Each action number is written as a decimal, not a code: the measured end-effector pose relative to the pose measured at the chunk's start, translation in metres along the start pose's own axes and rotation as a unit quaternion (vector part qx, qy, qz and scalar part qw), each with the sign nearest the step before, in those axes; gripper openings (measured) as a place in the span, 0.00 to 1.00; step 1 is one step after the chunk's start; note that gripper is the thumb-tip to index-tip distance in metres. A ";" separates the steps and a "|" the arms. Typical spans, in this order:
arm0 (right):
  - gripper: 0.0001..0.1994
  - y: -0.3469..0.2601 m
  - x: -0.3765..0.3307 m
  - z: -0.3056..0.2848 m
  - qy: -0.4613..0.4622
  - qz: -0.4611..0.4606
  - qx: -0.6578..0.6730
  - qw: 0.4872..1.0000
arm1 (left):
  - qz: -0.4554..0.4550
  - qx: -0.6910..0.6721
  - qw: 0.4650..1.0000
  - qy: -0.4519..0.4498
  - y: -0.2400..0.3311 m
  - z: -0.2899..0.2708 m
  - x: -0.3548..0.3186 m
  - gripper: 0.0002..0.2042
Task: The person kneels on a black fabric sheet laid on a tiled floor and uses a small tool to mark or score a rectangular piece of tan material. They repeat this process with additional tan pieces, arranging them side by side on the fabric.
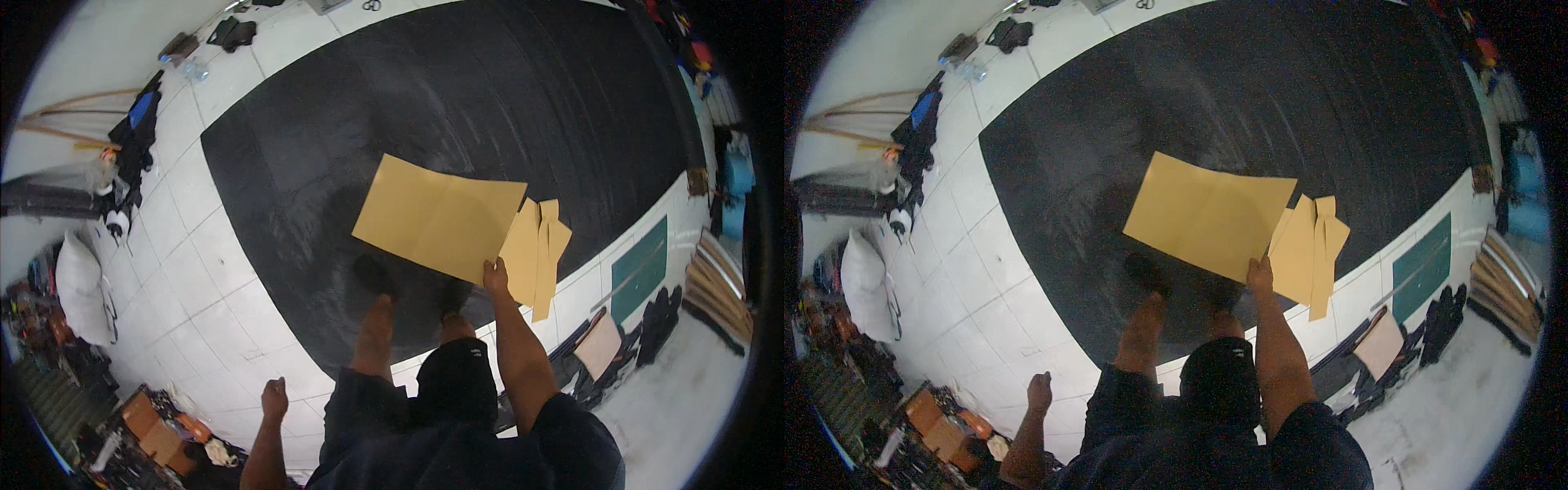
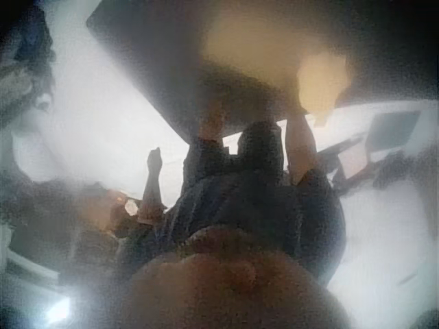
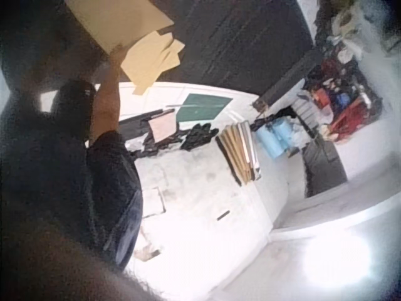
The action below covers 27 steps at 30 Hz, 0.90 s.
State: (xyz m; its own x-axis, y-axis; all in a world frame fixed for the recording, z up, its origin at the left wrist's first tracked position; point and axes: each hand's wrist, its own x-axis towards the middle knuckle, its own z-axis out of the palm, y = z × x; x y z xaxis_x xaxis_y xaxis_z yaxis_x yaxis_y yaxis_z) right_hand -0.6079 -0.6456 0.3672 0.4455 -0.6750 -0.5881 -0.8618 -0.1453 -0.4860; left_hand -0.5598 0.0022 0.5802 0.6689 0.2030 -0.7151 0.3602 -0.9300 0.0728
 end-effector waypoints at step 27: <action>0.26 0.241 -0.002 -0.155 -0.009 -0.077 0.130 0.988 | 0.038 -0.235 0.969 0.062 0.230 0.139 -0.261 0.14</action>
State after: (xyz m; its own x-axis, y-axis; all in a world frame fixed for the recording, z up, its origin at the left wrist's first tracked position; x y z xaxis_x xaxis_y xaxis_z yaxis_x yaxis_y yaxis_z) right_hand -0.8540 -0.7910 0.3515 0.5732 -0.6457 -0.5044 -0.6926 -0.0528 -0.7194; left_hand -0.7422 -0.3069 0.6867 0.7680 0.2024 -0.6076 0.5440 -0.7068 0.4521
